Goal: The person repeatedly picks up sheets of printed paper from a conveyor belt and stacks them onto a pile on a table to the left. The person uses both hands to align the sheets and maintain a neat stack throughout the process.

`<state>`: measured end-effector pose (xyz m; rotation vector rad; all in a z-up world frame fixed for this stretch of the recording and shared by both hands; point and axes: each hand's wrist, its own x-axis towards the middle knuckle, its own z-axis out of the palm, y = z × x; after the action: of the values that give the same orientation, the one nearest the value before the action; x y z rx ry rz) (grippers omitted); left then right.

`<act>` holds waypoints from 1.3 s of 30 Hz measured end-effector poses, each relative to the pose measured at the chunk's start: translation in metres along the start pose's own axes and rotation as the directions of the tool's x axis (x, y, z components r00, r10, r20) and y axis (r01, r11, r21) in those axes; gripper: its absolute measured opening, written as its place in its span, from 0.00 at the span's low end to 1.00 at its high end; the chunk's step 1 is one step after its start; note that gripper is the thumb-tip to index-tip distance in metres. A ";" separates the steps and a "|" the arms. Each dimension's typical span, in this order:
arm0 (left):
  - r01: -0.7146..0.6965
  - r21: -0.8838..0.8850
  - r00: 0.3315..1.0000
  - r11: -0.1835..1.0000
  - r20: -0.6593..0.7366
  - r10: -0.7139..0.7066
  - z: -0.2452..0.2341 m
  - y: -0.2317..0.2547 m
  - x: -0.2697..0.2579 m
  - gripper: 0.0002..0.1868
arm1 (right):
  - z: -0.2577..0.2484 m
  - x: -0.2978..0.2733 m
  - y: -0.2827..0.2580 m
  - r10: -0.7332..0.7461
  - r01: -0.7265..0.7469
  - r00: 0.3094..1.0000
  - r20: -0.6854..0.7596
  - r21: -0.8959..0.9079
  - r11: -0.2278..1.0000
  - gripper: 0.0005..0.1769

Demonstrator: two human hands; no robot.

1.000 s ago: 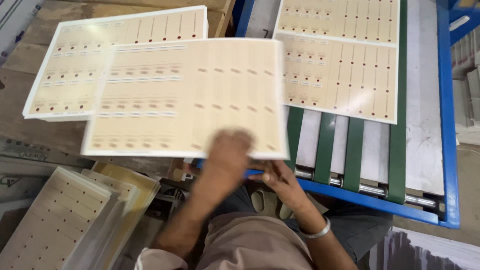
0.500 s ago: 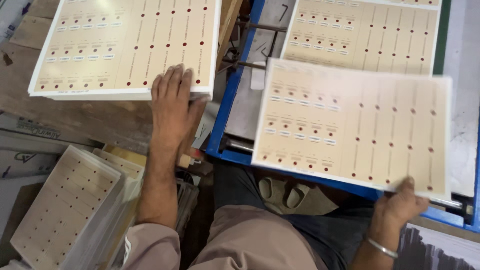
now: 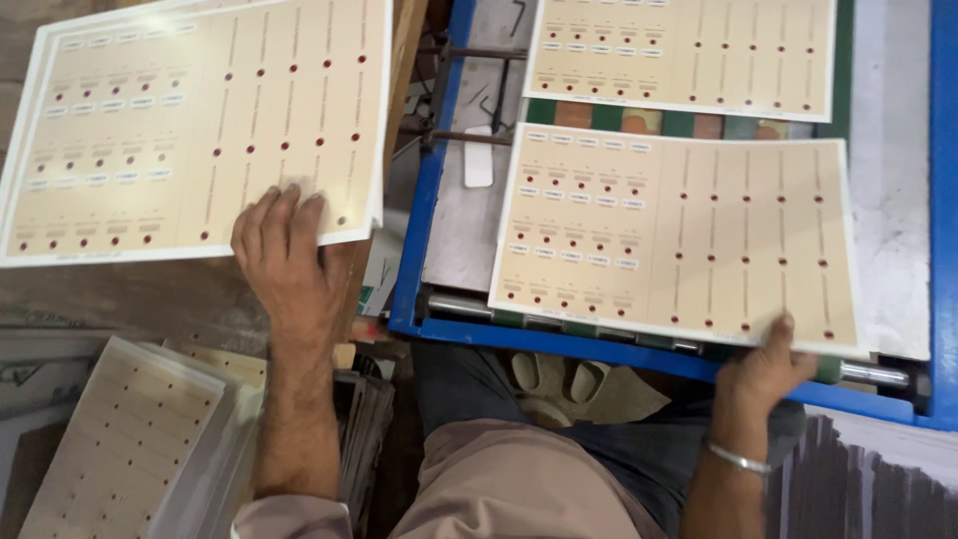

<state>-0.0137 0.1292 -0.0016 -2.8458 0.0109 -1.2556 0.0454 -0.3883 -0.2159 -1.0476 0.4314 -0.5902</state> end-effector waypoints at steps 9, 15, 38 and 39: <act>0.036 -0.042 0.998 0.998 0.043 -0.035 0.007 -0.007 -0.009 0.14 | 0.055 0.063 0.037 0.073 -0.075 0.997 0.030 0.086 0.993 0.15; 0.061 0.013 0.998 0.998 0.023 -0.061 0.011 -0.010 -0.011 0.21 | 0.070 0.076 0.042 0.269 -0.278 0.954 0.134 0.056 0.959 0.17; -0.154 -0.233 0.925 0.960 0.308 0.224 -0.019 0.077 0.011 0.25 | 0.141 -0.126 -0.050 0.425 -0.446 0.330 0.843 -0.258 0.857 0.26; -0.023 -0.262 0.834 0.965 0.527 0.163 -0.015 0.105 0.006 0.26 | 0.144 -0.137 -0.043 0.436 -0.470 0.329 0.838 -0.255 0.845 0.24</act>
<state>-0.0205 0.0241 0.0097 -3.2565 0.3084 -0.4045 0.0150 -0.2198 -0.1066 -0.9911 -0.2378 0.5146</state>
